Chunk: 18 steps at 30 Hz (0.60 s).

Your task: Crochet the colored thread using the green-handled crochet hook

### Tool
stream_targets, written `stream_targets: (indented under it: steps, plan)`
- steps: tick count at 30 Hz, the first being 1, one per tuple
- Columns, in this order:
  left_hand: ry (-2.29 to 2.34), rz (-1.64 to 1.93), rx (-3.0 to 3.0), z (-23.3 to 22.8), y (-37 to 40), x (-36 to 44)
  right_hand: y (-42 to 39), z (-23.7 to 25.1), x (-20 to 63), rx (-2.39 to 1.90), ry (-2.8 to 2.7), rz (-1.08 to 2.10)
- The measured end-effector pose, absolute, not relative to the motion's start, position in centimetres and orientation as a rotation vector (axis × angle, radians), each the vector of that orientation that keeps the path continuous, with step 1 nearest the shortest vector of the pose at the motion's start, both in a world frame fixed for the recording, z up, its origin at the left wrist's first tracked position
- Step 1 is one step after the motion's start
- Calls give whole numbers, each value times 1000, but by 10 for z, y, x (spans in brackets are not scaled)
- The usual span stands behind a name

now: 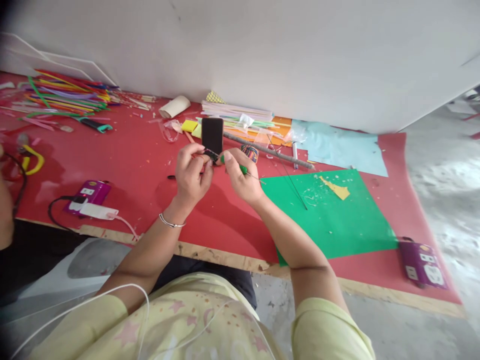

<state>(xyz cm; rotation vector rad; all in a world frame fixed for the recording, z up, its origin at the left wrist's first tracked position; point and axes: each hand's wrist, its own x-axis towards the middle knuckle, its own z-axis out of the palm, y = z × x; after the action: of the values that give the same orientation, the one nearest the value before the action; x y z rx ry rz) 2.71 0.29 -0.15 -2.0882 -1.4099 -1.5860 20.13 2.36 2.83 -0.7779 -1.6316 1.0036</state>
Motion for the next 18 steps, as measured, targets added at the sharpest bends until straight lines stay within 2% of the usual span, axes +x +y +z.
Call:
stream_targets:
  steps: [6,13,18]
  plan:
    - [-1403,-1624,-2058,-1,1,31,15,24,195,-709,-1678,786]
    - [-1491,-2143,-2125,5,4,25,28,15,197,-693,-1496,1228]
    - [-1533,-2509,-2247,1,9,22,38,14,199,-665,-1400,1384]
